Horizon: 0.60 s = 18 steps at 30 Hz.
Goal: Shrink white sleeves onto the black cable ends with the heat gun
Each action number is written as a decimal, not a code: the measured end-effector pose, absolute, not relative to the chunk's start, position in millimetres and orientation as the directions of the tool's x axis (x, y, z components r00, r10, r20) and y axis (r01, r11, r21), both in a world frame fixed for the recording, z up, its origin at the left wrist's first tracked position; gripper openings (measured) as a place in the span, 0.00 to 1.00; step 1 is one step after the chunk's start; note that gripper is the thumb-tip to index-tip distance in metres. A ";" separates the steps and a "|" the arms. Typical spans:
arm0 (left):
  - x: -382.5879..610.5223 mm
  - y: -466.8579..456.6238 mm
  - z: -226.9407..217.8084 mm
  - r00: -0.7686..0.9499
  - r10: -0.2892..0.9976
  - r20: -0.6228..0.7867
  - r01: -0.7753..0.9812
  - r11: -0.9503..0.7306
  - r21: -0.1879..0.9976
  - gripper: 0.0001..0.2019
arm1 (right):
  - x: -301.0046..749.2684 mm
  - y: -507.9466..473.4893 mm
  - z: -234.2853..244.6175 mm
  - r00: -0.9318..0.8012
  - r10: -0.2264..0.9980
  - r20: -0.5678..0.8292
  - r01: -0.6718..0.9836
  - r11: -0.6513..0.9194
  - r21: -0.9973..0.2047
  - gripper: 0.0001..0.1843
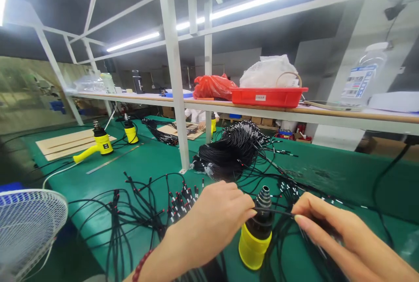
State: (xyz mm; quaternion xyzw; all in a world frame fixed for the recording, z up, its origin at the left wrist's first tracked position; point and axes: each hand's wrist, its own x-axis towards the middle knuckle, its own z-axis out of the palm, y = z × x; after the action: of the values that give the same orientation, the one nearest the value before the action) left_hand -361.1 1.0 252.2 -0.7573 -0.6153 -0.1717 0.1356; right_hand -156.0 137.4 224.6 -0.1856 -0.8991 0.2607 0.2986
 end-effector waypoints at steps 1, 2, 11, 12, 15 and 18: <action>-359.5 1.4 251.3 0.181 0.891 0.416 0.979 -0.204 0.011 0.13 | -156.0 136.8 223.0 -0.754 0.487 0.442 0.175 0.797 -0.578 0.14; -356.8 2.4 250.3 0.181 0.897 0.402 0.979 -0.204 0.015 0.13 | -157.3 134.5 222.4 -0.763 0.474 0.440 0.164 0.800 -0.577 0.13; -345.1 6.7 249.0 0.086 0.909 0.408 0.961 -0.184 0.208 0.09 | -175.7 120.8 238.6 -0.804 0.464 0.373 0.160 0.772 -0.615 0.17; -348.6 5.3 248.5 0.045 0.913 0.407 0.955 -0.159 0.251 0.09 | -175.3 124.2 238.2 -0.815 0.470 0.338 0.182 0.762 -0.621 0.17; -359.2 2.4 245.8 -0.002 0.932 0.364 0.943 -0.120 0.312 0.11 | -174.2 133.6 235.6 -0.850 0.466 0.245 0.226 0.743 -0.630 0.19; -364.4 4.0 243.6 -0.029 0.938 0.346 0.940 -0.092 0.328 0.13 | -176.9 137.4 234.9 -0.843 0.483 0.239 0.239 0.733 -0.637 0.19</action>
State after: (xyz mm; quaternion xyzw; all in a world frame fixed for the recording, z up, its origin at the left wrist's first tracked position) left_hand -364.4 4.0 243.6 -0.6967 -0.6739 -0.2460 0.0025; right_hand -176.9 137.4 234.9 -0.1983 -0.9094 0.3071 0.1984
